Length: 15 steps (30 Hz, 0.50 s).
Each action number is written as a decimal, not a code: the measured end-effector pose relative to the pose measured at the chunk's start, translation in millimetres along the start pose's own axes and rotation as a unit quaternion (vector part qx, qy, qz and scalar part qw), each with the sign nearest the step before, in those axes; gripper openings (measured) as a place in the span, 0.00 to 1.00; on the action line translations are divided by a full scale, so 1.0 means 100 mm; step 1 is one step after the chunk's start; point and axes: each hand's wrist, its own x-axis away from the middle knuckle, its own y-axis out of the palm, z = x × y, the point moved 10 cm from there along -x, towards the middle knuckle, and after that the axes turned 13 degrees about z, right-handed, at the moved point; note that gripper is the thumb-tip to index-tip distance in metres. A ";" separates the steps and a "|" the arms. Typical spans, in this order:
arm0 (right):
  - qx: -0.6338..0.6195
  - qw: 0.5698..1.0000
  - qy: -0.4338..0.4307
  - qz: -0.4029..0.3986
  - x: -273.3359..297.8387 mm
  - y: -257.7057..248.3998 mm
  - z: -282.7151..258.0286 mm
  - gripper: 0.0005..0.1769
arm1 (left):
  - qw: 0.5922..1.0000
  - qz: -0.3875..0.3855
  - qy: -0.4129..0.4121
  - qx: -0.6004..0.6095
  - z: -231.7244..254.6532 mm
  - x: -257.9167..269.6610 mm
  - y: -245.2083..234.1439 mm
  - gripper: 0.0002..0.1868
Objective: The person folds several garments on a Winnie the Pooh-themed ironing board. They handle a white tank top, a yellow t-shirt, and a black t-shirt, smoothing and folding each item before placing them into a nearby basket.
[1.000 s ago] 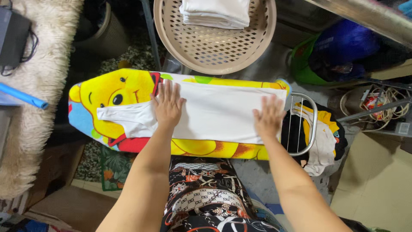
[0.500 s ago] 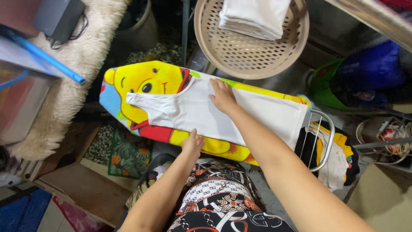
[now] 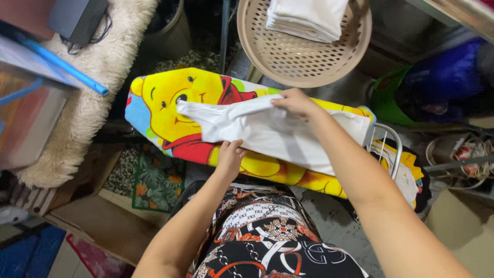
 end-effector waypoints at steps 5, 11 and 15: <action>-0.310 0.949 0.030 0.045 0.94 -1.02 -0.58 0.16 | 0.982 -0.130 0.067 -0.121 0.94 0.84 0.85 0.11; -0.433 0.877 -0.126 0.165 1.93 -1.72 -1.41 0.23 | 0.946 -0.184 0.216 -0.159 2.03 1.35 1.79 0.18; -0.451 0.855 -0.182 0.179 2.14 -1.81 -1.63 0.29 | 0.880 -0.302 0.264 -0.256 2.37 1.55 2.43 0.24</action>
